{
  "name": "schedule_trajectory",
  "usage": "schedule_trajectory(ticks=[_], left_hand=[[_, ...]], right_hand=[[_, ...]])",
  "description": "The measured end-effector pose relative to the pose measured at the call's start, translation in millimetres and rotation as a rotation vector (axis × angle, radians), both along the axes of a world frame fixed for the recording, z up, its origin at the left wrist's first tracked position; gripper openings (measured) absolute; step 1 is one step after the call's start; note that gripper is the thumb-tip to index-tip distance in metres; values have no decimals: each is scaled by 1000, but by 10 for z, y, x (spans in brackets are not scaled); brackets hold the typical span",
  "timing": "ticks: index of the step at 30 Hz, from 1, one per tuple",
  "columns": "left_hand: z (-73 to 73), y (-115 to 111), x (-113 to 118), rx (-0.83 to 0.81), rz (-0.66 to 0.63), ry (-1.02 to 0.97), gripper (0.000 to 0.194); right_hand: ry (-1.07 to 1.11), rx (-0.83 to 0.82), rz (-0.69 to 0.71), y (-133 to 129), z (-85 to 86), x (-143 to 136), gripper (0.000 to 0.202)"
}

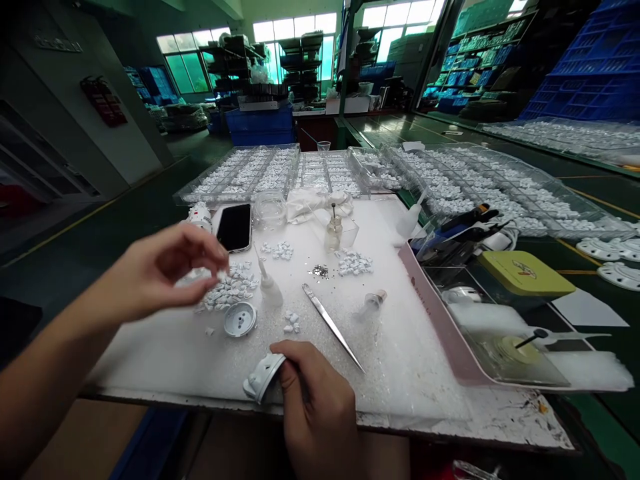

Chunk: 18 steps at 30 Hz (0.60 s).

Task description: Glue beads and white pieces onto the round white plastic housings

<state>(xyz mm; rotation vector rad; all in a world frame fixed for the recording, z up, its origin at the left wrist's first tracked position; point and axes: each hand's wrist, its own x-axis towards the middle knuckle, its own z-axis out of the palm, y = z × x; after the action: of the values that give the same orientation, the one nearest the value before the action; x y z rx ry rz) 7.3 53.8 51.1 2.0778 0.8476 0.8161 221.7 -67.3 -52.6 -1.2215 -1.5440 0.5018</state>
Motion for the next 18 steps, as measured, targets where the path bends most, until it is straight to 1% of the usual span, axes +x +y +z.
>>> schedule_trajectory(ticks=[2,3,4,5,7,9,11,12,14,16,17,18], left_hand=[[50,201,-22,-36,151,19,24],[45,299,6,-30,186,38,25],[16,390,56,-21,190,86,25],[-34,476,126,11,184,146,25],[-178,630,287,138,164,296,24],[-325,761,423,195,154,346,22],[-404,844,483,214,170,353,16],[-402,853,480,224,198,346,12],[-309,772,425,259,293,307,7],[-143,544,349,313,411,227,14],[-60,385,319,371,486,144,13],[8,209,301,421,522,99,10]], right_hand=[[-15,33,27,-6,-15,9,22],[-26,52,45,-9,-27,12,23],[-37,76,60,-12,-42,15,24],[-51,99,74,-16,-59,18,24],[-69,153,92,-29,-96,21,27],[-78,194,97,-45,-130,26,30],[-75,210,101,-61,-156,37,31],[-70,205,101,-67,-165,45,32],[-65,198,103,-77,-176,58,34],[-65,204,103,-85,-179,62,36],[-64,214,100,-91,-178,58,37],[-55,222,89,-97,-176,49,37]])
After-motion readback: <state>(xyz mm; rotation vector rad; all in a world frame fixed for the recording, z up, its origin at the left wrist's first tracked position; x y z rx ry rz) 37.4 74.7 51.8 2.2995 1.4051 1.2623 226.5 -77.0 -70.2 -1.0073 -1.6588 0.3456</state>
